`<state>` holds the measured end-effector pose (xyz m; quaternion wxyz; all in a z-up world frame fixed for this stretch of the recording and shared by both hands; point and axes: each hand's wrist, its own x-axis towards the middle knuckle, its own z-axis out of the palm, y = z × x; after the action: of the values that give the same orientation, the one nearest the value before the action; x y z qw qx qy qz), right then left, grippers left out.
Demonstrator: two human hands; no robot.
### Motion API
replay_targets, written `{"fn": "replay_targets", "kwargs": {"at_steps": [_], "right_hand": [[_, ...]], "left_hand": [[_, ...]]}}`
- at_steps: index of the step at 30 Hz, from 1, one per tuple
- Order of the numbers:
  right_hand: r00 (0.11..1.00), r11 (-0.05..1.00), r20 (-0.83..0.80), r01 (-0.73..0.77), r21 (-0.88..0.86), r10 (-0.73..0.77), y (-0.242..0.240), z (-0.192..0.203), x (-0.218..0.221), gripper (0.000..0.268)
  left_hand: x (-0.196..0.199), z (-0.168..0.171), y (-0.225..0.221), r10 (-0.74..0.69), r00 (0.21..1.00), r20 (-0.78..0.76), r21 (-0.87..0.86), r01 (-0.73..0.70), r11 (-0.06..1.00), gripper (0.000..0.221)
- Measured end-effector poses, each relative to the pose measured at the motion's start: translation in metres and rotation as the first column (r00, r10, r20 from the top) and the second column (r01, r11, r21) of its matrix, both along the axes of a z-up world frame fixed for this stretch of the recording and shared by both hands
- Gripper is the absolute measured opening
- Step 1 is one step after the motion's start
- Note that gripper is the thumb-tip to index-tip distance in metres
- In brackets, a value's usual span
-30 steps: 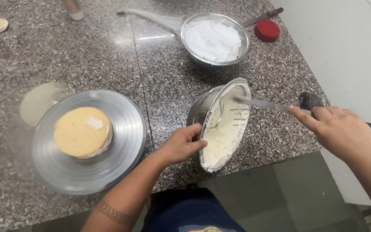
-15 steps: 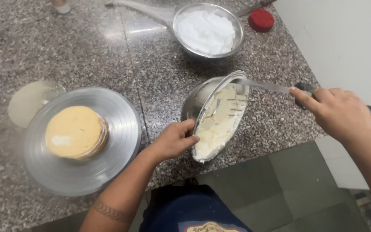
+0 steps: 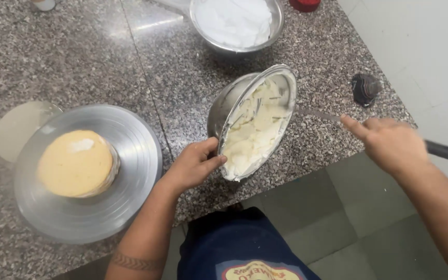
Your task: The person moves a cake from a board to a turntable and applies frosting from a bowl using a spatula. They spread the frosting over the top and sides of the cake while rotating the turntable, occasionally wiping the spatula with a cloth.
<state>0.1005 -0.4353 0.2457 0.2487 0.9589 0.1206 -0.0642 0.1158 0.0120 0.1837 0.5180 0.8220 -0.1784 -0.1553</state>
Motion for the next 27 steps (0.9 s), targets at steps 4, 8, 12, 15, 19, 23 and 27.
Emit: {"fn": "replay_targets", "kwargs": {"at_steps": [4, 8, 12, 15, 19, 23, 27], "right_hand": [[0.974, 0.996, 0.221, 0.024, 0.086, -0.043, 0.007, 0.024, -0.005, 0.067], [0.958, 0.867, -0.178, 0.281, 0.411, -0.226, -0.034, -0.086, -0.031, 0.079], [0.495, 0.089, -0.848, 0.869, 0.487, -0.187, 0.041, -0.142, -0.097, 0.057], [0.404, -0.110, -0.915, 0.910, 0.400, 0.011, 0.065, -0.136, -0.121, 0.063], [0.440, -0.266, -0.897, 0.870, 0.415, 0.040, 0.066, -0.102, -0.116, 0.062], [0.851, 0.139, -0.439, 0.491, 0.860, -0.288, 0.058, -0.107, -0.113, 0.054], [0.982, 0.769, -0.044, 0.173, 0.615, -0.186, 0.048, -0.113, -0.121, 0.057]], "left_hand": [[0.000, -0.005, 0.001, 0.000, 1.000, 0.026, 0.052, -0.002, 0.999, 0.031], [-0.001, -0.023, 0.002, 0.040, 0.999, 0.003, -0.016, -0.040, 0.999, 0.021], [-0.011, -0.055, -0.008, 0.105, 0.994, -0.031, -0.069, -0.107, 0.992, 0.022], [-0.008, -0.069, -0.014, 0.063, 0.998, -0.017, -0.268, -0.065, 0.961, 0.017], [-0.004, -0.083, -0.026, 0.028, 0.942, -0.335, -0.388, -0.165, 0.907, 0.019], [0.005, -0.097, -0.032, -0.009, 0.947, -0.321, -0.494, -0.159, 0.855, 0.020], [0.005, -0.098, -0.036, -0.039, 0.966, -0.256, -0.573, -0.119, 0.811, 0.020]]}}
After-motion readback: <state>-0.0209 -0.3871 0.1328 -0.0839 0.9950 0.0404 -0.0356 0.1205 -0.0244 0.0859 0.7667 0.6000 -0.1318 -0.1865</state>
